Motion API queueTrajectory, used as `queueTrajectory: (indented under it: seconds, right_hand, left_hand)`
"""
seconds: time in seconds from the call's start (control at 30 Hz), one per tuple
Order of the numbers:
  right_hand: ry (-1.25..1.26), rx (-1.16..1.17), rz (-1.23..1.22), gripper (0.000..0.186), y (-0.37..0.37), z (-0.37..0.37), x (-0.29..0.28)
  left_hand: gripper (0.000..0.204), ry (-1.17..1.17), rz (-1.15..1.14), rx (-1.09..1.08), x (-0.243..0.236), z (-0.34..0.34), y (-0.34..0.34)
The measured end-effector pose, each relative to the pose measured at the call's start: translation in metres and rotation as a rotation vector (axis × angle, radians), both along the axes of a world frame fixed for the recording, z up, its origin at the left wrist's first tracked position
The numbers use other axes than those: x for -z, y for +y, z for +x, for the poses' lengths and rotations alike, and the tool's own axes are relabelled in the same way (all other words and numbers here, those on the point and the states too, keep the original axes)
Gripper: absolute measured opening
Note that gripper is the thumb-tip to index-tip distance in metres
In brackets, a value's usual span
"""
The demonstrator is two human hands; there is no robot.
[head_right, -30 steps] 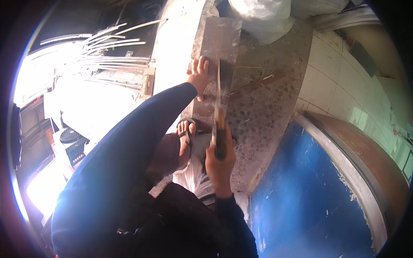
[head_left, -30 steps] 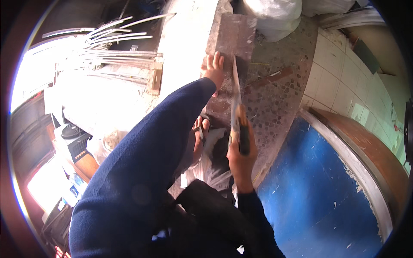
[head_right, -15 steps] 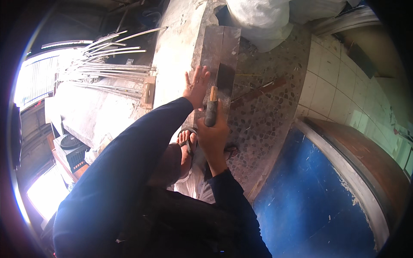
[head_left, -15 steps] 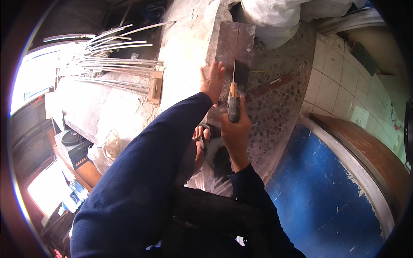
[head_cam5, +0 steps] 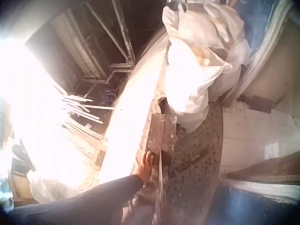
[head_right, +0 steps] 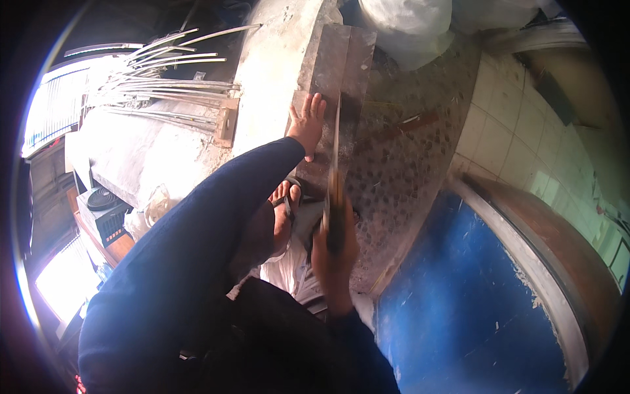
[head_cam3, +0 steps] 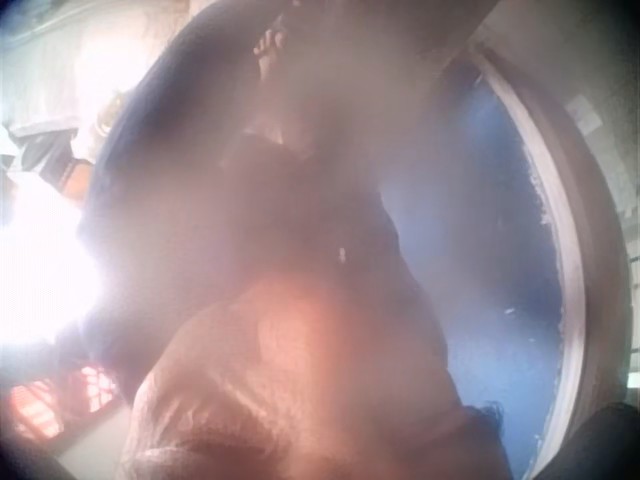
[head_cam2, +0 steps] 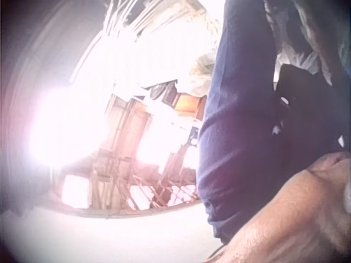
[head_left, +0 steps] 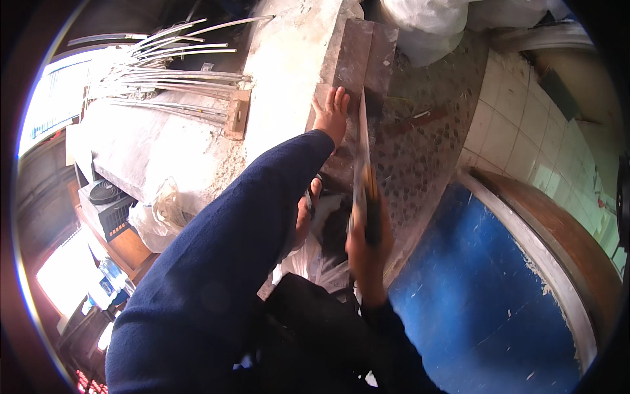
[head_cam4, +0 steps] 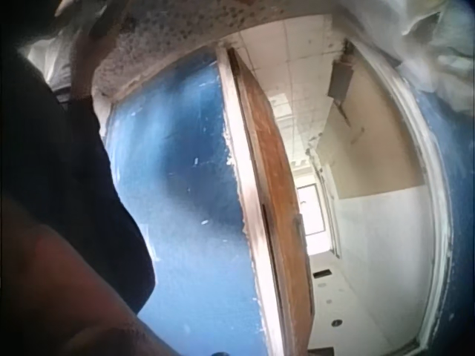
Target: The person uses a hand saw to cut a rectangular wooden plank placed on a workbench. They hold the plank steady with their left hand while sawing with their right hand. After completing the cut, they lift the separated piece and walk away from the workbench.
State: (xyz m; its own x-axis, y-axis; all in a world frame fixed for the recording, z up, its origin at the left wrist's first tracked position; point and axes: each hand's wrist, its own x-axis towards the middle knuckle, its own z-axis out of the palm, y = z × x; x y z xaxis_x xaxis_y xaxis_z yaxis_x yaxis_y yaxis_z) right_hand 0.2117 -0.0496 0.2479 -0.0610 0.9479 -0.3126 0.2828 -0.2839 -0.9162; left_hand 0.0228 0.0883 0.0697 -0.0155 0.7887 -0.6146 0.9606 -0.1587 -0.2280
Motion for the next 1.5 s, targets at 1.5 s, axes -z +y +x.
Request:
queueTrajectory:
  seconds: [1.5]
  right_hand:
    - [0.027, 0.019, -0.228, 0.053, 0.125, -0.04, 0.055]
  left_hand:
    - [0.164, -0.063, -0.003, -0.003, -0.008, 0.021, 0.029]
